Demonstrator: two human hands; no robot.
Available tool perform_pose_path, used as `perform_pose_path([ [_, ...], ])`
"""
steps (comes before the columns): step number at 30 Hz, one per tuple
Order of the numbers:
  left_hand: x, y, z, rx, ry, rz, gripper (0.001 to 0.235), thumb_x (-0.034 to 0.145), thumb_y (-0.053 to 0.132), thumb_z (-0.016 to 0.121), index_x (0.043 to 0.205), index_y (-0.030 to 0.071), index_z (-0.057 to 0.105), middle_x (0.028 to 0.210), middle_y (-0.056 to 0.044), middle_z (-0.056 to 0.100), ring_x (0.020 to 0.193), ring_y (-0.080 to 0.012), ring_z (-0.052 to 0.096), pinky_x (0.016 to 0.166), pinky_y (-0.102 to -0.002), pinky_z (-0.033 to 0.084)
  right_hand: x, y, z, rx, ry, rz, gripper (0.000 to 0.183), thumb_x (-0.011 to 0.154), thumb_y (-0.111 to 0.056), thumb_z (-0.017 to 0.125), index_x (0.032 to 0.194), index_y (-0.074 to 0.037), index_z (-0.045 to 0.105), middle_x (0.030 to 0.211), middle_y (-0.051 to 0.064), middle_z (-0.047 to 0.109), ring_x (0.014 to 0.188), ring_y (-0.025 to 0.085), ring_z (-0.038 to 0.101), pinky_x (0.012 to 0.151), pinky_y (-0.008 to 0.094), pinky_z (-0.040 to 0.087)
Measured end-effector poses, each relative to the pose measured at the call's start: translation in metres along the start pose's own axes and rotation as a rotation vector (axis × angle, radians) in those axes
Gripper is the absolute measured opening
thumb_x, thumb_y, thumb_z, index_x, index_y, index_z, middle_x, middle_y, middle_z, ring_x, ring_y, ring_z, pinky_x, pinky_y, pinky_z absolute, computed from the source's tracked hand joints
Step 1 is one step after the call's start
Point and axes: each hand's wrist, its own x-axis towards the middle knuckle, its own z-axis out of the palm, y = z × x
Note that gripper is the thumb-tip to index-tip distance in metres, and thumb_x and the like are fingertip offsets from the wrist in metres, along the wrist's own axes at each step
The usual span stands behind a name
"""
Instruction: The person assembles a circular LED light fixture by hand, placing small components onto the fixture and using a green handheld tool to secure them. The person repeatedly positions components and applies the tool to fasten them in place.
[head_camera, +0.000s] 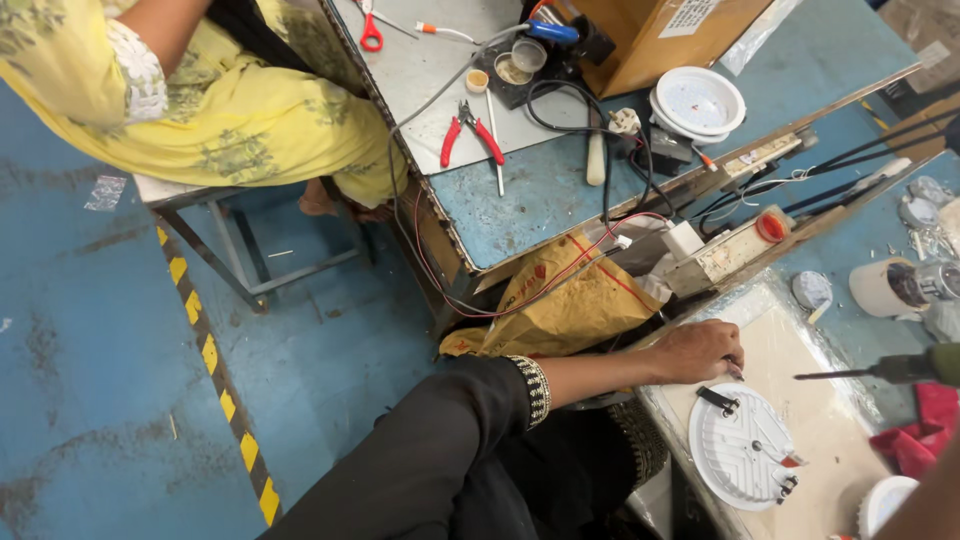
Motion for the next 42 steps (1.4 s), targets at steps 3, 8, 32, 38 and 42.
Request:
perform_pose_path([
  [3, 0.000, -0.001, -0.001, -0.006, -0.001, 0.012, 0.014, 0.082, 0.023, 0.069, 0.087, 0.017, 0.081, 0.104, -0.006, 0.069, 0.107, -0.0253, 0.066, 0.093, -0.039, 0.053, -0.008, 0.000, 0.007, -0.053, -0.005, 0.033, 0.035, 0.106, -0.029, 0.052, 0.126, -0.001, 0.058, 0.093, 0.011, 0.060, 0.078, 0.019, 0.057, 0.068, 0.031, 0.048],
  [8, 0.000, -0.001, -0.005, -0.061, -0.022, 0.005, 0.015, 0.084, 0.025, 0.070, 0.088, 0.015, 0.080, 0.102, -0.007, 0.071, 0.101, -0.0269, 0.069, 0.090, -0.039, 0.054, -0.027, -0.027, 0.000, -0.154, -0.020, 0.048, 0.025, 0.106, -0.017, 0.056, 0.126, -0.002, 0.060, 0.099, 0.010, 0.063, 0.085, 0.018, 0.060, 0.074, 0.030, 0.050],
  [32, -0.119, 0.149, -0.121, -0.506, -0.266, -0.224, 0.017, 0.089, 0.013, 0.076, 0.102, 0.002, 0.076, 0.091, -0.009, 0.078, 0.079, -0.0156, 0.070, 0.074, -0.029, 0.056, -0.261, -0.140, 0.071, -0.379, 0.093, 0.295, 0.014, 0.090, -0.004, 0.074, 0.103, -0.001, 0.075, 0.100, 0.008, 0.076, 0.090, 0.016, 0.074, 0.079, 0.027, 0.060],
  [38, -0.070, 0.136, -0.082, -0.257, -0.133, 0.135, 0.033, 0.086, 0.015, 0.077, 0.116, 0.003, 0.073, 0.111, -0.014, 0.072, 0.106, -0.0293, 0.066, 0.092, -0.038, 0.050, -0.213, -0.053, -0.006, -0.322, 0.307, 0.256, 0.013, 0.095, -0.004, 0.072, 0.104, 0.004, 0.074, 0.099, 0.010, 0.077, 0.093, 0.014, 0.073, 0.087, 0.027, 0.057],
  [42, -0.062, 0.129, -0.052, -0.182, -0.149, 0.216, 0.044, 0.082, 0.020, 0.080, 0.122, 0.005, 0.071, 0.115, -0.012, 0.072, 0.114, -0.0262, 0.062, 0.097, -0.041, 0.038, -0.196, 0.006, -0.018, -0.278, 0.169, 0.132, 0.013, 0.096, -0.002, 0.071, 0.106, 0.003, 0.073, 0.106, 0.009, 0.076, 0.099, 0.013, 0.071, 0.091, 0.028, 0.056],
])
